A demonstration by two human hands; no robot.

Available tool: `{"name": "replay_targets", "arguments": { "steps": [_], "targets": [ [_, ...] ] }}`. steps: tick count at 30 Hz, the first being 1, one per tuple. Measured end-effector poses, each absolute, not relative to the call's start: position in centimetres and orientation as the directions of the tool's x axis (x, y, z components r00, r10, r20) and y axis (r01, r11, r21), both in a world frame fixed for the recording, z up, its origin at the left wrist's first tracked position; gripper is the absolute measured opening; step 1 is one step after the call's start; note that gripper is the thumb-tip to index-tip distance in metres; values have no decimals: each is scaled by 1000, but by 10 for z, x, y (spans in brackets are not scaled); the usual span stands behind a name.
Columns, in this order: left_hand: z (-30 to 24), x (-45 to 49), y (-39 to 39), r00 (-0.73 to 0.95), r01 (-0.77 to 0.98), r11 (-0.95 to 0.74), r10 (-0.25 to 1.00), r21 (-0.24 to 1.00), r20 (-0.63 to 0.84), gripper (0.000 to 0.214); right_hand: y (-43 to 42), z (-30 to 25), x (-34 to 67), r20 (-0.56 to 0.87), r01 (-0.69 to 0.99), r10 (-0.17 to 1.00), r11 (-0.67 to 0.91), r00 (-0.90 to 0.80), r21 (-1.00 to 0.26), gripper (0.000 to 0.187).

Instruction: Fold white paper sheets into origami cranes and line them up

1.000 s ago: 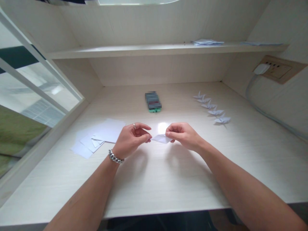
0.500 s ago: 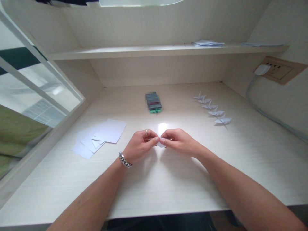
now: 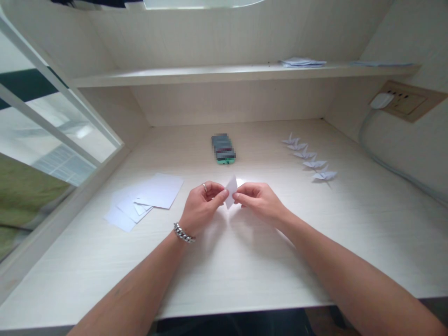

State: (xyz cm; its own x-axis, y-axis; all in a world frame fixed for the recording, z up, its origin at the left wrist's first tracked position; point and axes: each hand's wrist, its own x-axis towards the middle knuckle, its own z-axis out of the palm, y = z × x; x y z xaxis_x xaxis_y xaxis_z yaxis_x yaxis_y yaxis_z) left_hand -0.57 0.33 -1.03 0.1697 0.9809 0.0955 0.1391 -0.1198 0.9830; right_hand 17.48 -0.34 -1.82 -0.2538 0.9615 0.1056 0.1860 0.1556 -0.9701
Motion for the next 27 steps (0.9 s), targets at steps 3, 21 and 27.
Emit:
{"name": "replay_targets", "arguments": {
  "steps": [3,21,27],
  "targets": [
    [-10,-6,4,163,116,-111,982,987,92,24,-3,-18,175,73,194,954,133,-292,-972,18],
    [-8,-6,1,248,163,-112,966,980,70,20,-2,-19,177,168,124,977,184,-128,-975,36],
    [-8,-5,0,222,159,-119,971,980,82,25,-4,-20,176,245,196,956,274,-159,-942,13]
  ]
}}
